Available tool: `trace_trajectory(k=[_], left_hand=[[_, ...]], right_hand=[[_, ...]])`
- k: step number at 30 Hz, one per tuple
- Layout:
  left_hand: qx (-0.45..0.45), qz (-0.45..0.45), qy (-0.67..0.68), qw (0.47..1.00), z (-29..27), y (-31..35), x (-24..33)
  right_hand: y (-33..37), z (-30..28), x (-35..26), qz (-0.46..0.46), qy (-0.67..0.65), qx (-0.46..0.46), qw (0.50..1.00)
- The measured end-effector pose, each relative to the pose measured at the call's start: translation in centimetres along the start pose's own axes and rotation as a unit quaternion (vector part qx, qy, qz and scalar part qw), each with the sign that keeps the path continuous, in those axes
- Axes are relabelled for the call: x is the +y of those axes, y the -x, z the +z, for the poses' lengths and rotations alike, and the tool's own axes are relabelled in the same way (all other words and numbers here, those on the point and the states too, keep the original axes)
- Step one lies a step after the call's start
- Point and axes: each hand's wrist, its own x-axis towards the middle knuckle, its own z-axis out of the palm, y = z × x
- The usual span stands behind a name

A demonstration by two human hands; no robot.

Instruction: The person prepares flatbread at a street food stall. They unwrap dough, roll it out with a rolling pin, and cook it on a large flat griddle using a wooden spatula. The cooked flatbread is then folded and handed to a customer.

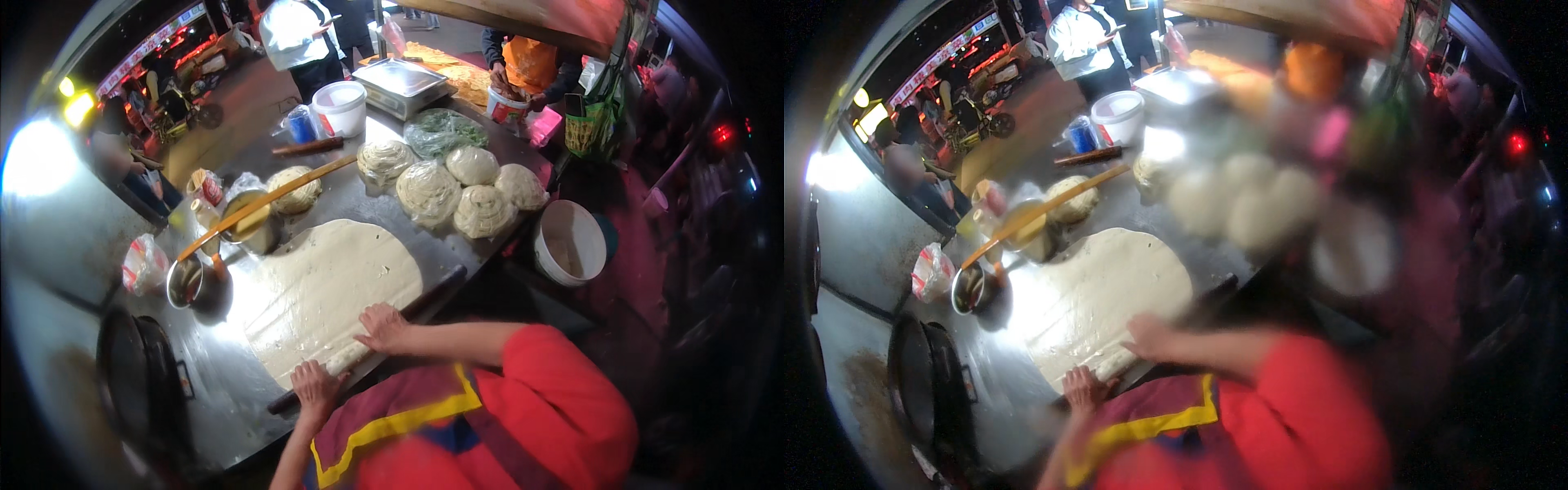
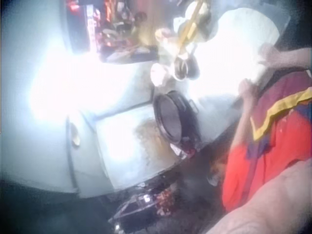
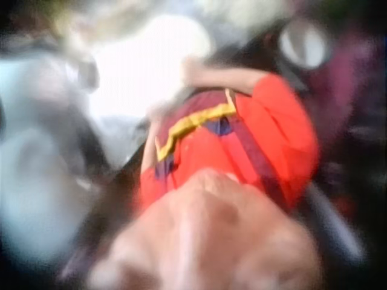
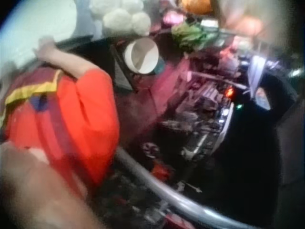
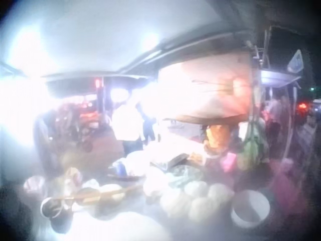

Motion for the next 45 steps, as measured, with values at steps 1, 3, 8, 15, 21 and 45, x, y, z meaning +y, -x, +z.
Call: trace_trajectory(k=[1, 3, 8, 15, 21, 45], left_hand=[[0.03, 0.021, 0.005, 0.999, -0.5, -0.1, 1.0], [0.045, 0.084, -0.017, 0.995, 0.6, 0.2, 2.3], [0.055, 0.093, -0.024, 0.994, 4.2, 3.2, 4.9], [-0.101, -0.043, 0.051, 0.993, 0.7, -0.6, 5.0], [-0.065, -0.119, -0.042, 0.99, 3.2, -10.4, 0.4], [-0.08, -0.151, -0.004, 0.985, 4.4, -17.4, -8.5]], right_hand=[[1.0, 1.5, 0.3, -0.061, -0.01, 0.068, 0.996], [2.3, 1.4, -1.2, -0.139, -0.037, 0.051, 0.988], [4.8, 2.0, -1.3, -0.216, -0.087, -0.016, 0.972], [3.8, -2.6, -3.0, -0.242, -0.171, 0.106, 0.949], [3.5, -2.8, -2.1, -0.185, 0.037, -0.039, 0.981], [-17.8, -1.8, 4.1, 0.011, 0.112, -0.018, 0.994]])
